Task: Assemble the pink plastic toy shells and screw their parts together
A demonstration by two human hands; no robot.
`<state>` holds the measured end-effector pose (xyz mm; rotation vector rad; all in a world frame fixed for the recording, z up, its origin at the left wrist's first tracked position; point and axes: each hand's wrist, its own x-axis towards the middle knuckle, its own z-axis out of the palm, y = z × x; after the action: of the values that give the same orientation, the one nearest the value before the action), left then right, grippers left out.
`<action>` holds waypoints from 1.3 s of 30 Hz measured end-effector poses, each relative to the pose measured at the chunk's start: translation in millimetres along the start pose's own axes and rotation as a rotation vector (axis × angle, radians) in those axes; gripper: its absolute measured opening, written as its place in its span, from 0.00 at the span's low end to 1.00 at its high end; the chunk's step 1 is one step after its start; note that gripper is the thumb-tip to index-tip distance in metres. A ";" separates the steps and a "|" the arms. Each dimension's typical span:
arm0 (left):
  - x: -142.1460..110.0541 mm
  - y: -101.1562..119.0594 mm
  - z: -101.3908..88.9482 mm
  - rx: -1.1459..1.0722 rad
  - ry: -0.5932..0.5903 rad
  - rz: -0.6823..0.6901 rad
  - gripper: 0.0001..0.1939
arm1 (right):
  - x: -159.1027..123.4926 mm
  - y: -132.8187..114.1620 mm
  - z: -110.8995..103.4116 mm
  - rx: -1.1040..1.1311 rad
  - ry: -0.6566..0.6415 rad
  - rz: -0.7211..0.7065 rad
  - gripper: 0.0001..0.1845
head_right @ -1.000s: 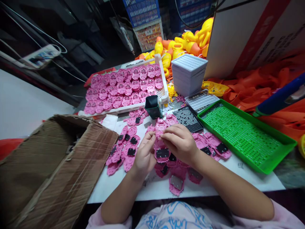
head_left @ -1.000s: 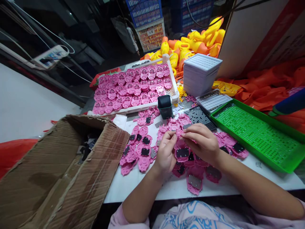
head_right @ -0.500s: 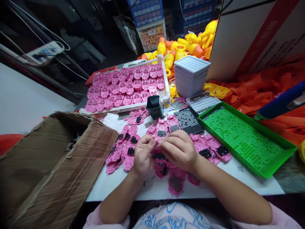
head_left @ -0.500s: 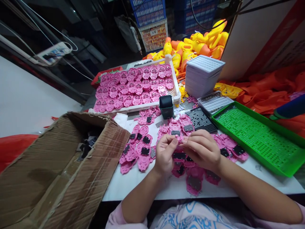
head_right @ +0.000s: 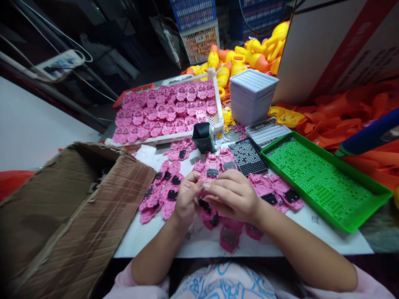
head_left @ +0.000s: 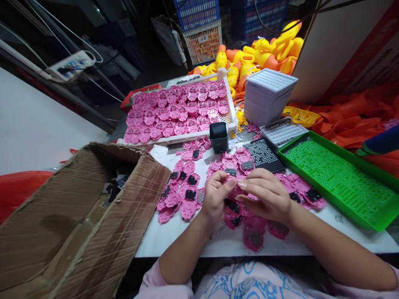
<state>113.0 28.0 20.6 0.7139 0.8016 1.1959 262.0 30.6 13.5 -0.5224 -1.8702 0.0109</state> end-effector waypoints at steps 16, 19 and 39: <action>17.2 25.7 -11.9 -0.109 -0.008 0.010 0.15 | -2.7 9.2 -1.9 -0.003 -0.040 -0.028 0.20; 30.0 36.4 -25.7 -0.083 0.114 0.124 0.14 | -5.1 12.8 -1.7 0.002 -0.021 -0.025 0.20; 54.1 29.1 -59.3 0.661 0.207 0.286 0.13 | -4.3 18.1 -4.3 -0.059 -0.064 0.029 0.18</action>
<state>57.2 90.7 4.4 1.2904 1.3279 1.2760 273.4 44.3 6.6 -0.5960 -1.9298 -0.0083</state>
